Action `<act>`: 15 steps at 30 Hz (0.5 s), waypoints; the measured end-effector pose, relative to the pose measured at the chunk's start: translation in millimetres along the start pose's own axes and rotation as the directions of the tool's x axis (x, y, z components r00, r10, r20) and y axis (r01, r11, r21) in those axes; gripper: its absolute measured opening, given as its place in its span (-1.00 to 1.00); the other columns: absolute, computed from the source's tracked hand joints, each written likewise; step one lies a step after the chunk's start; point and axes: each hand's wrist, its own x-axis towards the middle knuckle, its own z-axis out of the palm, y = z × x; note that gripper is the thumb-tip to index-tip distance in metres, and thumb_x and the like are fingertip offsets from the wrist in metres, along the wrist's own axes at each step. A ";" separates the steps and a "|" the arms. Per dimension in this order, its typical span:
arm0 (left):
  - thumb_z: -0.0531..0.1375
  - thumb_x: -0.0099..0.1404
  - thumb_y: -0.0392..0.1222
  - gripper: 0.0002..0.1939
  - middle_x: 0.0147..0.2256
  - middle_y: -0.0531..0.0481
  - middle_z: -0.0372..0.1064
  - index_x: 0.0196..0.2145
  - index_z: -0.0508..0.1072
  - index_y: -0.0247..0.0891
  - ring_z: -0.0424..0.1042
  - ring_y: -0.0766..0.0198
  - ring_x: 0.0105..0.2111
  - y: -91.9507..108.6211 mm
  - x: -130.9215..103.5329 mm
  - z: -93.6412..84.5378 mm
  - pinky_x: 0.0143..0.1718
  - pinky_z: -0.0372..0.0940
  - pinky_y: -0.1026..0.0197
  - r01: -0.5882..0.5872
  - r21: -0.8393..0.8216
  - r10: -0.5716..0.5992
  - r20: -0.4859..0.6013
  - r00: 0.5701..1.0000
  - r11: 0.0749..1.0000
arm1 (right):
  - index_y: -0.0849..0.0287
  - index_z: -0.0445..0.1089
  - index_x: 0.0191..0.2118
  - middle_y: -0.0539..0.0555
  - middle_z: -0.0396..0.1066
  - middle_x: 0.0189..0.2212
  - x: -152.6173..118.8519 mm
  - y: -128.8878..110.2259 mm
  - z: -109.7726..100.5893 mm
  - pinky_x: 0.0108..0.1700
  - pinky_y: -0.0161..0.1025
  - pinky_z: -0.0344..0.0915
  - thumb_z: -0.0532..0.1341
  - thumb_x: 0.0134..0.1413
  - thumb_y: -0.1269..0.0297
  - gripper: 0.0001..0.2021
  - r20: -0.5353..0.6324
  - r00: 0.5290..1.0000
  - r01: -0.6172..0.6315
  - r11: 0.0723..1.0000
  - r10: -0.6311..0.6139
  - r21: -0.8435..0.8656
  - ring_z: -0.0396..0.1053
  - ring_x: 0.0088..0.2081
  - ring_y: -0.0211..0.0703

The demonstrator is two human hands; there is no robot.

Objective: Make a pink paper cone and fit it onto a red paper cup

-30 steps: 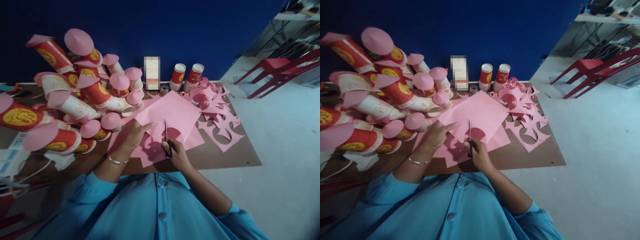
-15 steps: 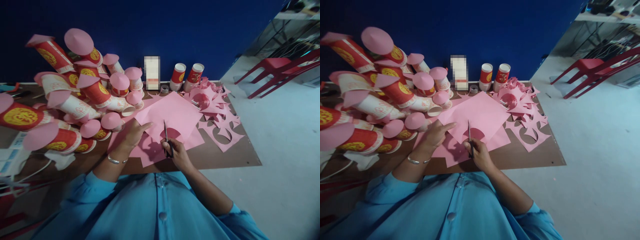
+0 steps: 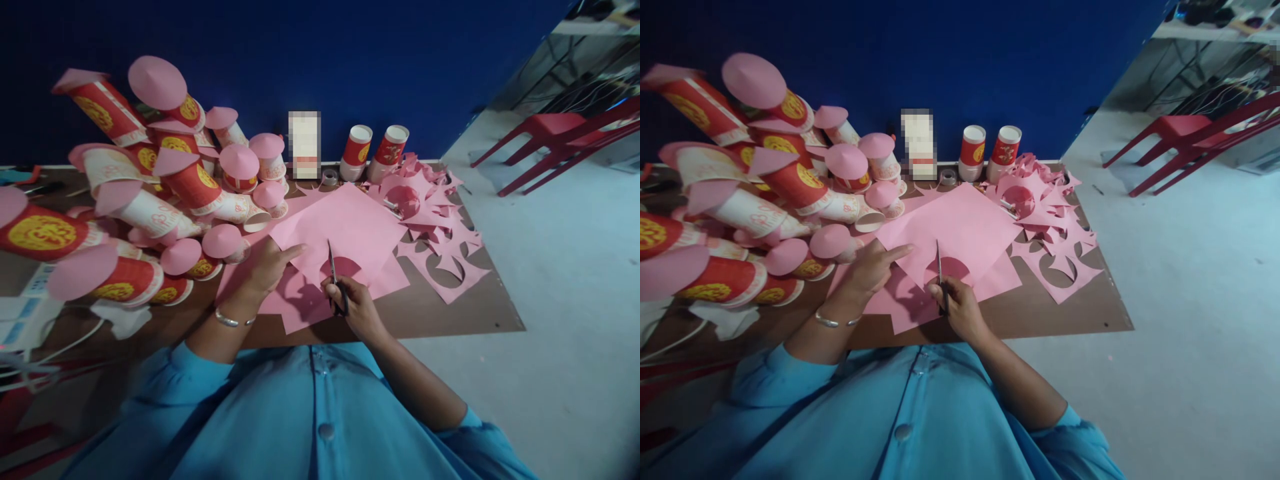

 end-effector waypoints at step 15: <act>0.48 -0.01 -0.12 -0.72 -0.49 0.07 0.46 -0.49 0.45 -0.20 0.49 0.08 -0.27 2.2 -0.6 -0.3 -0.18 0.43 0.13 0.000 -0.020 0.000 -0.013 1.000 1.000 | 0.18 0.50 -0.23 -0.03 0.38 -0.45 -4.4 1.8 1.3 -0.45 -0.32 0.20 0.37 0.08 -0.24 -0.50 -0.030 0.998 -0.059 0.991 0.063 0.118 0.26 -0.50 -0.30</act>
